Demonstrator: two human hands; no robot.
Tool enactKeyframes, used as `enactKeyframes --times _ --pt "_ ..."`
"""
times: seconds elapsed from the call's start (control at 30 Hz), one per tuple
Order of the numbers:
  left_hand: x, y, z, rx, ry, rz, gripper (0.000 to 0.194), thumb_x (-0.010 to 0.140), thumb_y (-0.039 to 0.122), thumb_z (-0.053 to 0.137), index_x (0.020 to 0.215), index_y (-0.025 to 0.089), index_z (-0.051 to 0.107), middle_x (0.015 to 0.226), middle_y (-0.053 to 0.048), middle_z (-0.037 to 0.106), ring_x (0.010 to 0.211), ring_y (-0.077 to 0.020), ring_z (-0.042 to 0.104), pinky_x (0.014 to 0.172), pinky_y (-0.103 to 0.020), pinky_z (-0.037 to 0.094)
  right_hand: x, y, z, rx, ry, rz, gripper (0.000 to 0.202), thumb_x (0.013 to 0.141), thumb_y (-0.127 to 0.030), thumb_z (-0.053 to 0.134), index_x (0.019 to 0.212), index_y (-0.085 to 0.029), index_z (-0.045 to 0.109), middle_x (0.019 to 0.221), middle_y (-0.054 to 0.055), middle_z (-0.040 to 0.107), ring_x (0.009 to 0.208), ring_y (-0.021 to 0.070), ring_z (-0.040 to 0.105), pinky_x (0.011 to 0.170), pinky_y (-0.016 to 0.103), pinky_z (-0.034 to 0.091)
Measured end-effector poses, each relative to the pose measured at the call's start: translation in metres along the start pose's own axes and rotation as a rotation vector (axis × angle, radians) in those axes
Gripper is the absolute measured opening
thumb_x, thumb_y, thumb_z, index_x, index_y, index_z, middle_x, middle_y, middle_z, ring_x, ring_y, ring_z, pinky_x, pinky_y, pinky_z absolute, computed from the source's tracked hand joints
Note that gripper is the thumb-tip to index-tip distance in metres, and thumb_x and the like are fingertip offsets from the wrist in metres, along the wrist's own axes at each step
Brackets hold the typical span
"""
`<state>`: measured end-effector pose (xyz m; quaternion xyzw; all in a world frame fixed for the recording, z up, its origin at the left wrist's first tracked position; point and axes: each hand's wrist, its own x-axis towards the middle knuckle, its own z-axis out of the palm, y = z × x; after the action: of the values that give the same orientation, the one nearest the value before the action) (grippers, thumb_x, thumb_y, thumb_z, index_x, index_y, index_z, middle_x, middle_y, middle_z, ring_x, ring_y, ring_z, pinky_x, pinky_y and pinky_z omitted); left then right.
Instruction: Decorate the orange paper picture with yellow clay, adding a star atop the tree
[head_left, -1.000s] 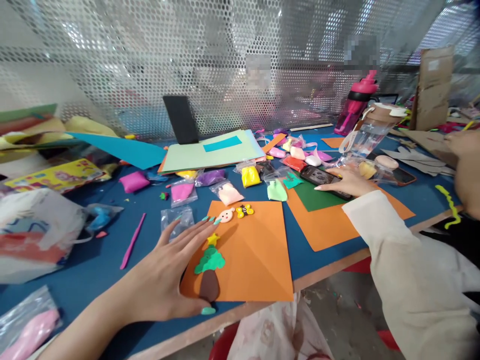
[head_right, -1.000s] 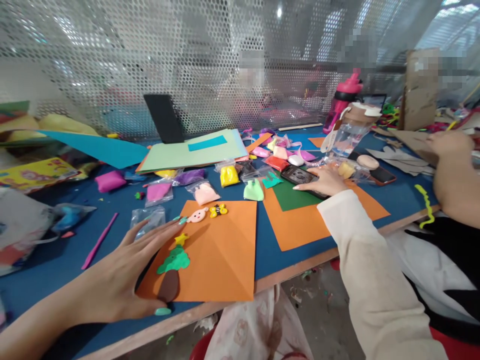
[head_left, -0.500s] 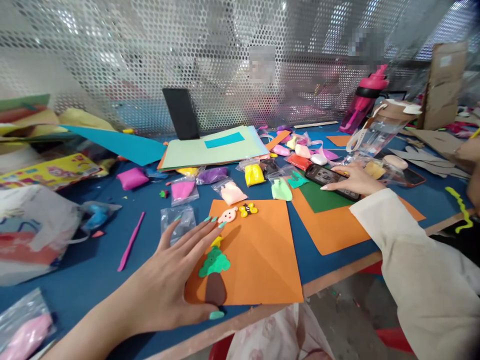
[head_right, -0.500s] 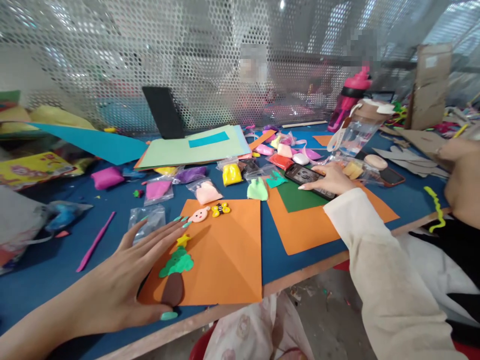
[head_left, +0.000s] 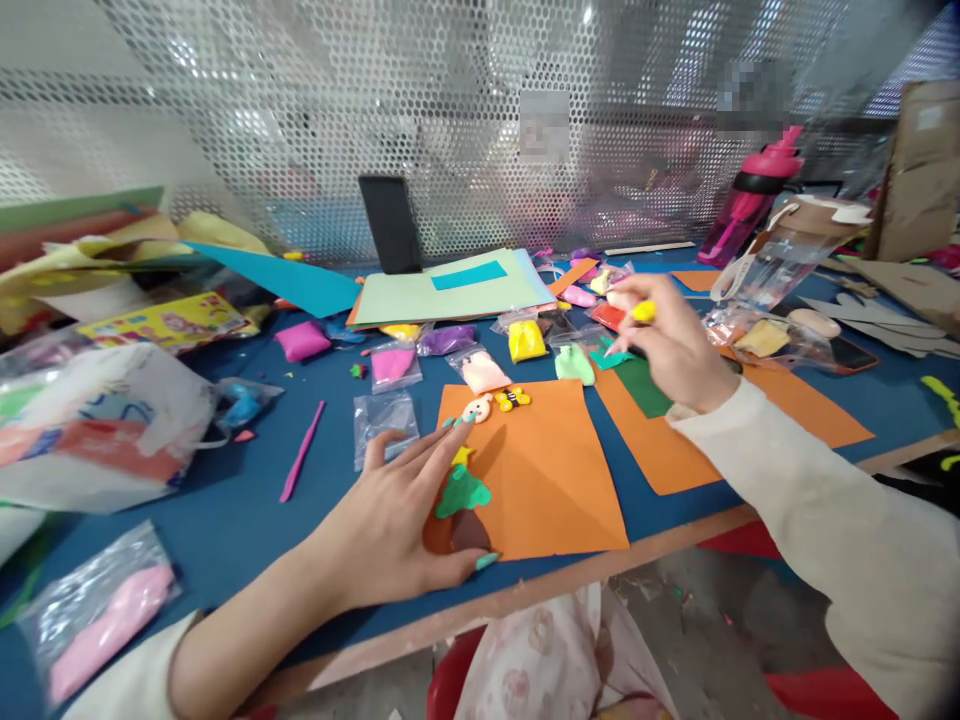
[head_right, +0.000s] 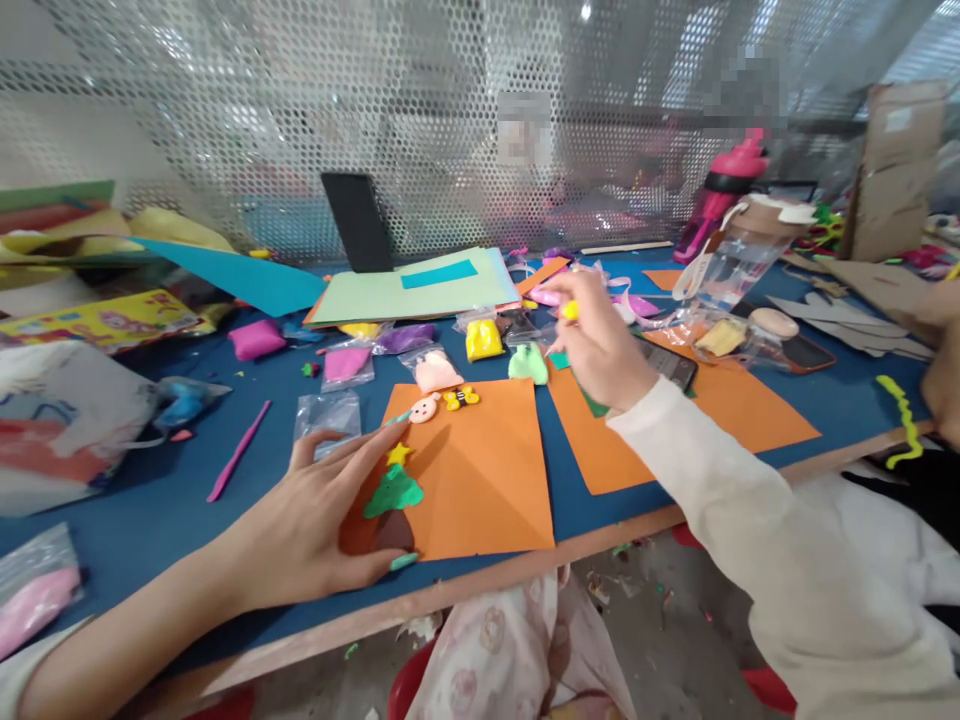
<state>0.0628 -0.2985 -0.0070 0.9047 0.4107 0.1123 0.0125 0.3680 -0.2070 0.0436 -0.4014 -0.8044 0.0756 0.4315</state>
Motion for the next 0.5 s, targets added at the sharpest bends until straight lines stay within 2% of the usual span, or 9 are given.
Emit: enactKeyframes --times 0.07,0.13,0.2,0.3,0.37,0.43,0.5 --pt "0.002 -0.004 -0.005 -0.008 0.019 0.027 0.089 0.076 0.062 0.051 0.141 0.014 0.013 0.134 -0.022 0.048 0.113 -0.0367 0.055 0.095 -0.059 0.032 0.003 -0.020 0.021 0.032 -0.057 -0.064 0.023 0.079 -0.011 0.039 0.096 -0.020 0.053 0.098 0.007 0.053 0.085 0.0192 0.055 0.077 0.036 0.048" --pt "0.005 -0.011 -0.013 0.026 0.078 0.081 0.077 0.081 0.061 0.046 0.138 0.015 0.022 0.132 -0.020 0.050 0.115 -0.0347 0.053 0.095 -0.055 0.033 0.002 -0.035 0.041 0.128 -0.166 -0.134 0.023 0.083 -0.011 0.035 0.092 -0.018 0.054 0.100 0.009 0.054 0.092 0.0204 0.057 0.079 0.037 0.049" --pt "0.010 -0.016 -0.021 0.070 0.150 0.150 0.057 0.087 0.051 0.043 0.131 0.016 0.035 0.128 -0.017 0.054 0.116 -0.0309 0.053 0.094 -0.048 0.036 -0.001 -0.045 0.056 0.231 -0.280 -0.099 0.022 0.086 -0.013 0.034 0.095 -0.017 0.053 0.096 0.009 0.055 0.079 0.0177 0.060 0.067 0.033 0.050" --pt "0.022 -0.017 -0.029 0.102 0.281 0.198 0.033 0.090 0.032 0.045 0.118 0.015 0.048 0.113 -0.012 0.062 0.105 -0.0245 0.057 0.087 -0.039 0.042 -0.006 -0.057 0.074 0.505 -0.463 0.230 0.021 0.094 -0.031 0.039 0.111 -0.019 0.043 0.083 0.003 0.060 0.049 0.0108 0.056 0.048 0.025 0.047" --pt "0.031 -0.013 -0.030 0.073 0.382 0.181 0.027 0.090 0.028 0.047 0.112 0.013 0.051 0.101 -0.010 0.064 0.095 -0.0215 0.059 0.081 -0.035 0.045 -0.008 -0.063 0.082 0.852 -0.618 0.451 0.031 0.090 -0.046 0.047 0.105 -0.022 0.036 0.078 -0.001 0.060 0.042 0.0112 0.057 0.040 0.024 0.045" --pt "0.037 -0.009 -0.030 -0.002 0.441 0.163 0.025 0.089 0.029 0.052 0.109 0.013 0.054 0.094 -0.009 0.064 0.087 -0.0190 0.058 0.075 -0.032 0.048 -0.012 -0.067 0.088 1.162 -0.743 0.565 0.043 0.083 -0.055 0.055 0.101 -0.023 0.032 0.073 -0.004 0.060 0.044 0.0133 0.061 0.041 0.023 0.048" --pt "0.041 -0.004 -0.029 -0.091 0.449 0.165 0.021 0.087 0.031 0.057 0.102 0.016 0.059 0.091 -0.007 0.062 0.083 -0.0169 0.057 0.072 -0.030 0.049 -0.017 -0.069 0.090 1.375 -0.856 0.588 0.051 0.080 -0.058 0.056 0.107 -0.023 0.030 0.069 -0.004 0.061 0.048 0.0143 0.064 0.047 0.024 0.051"
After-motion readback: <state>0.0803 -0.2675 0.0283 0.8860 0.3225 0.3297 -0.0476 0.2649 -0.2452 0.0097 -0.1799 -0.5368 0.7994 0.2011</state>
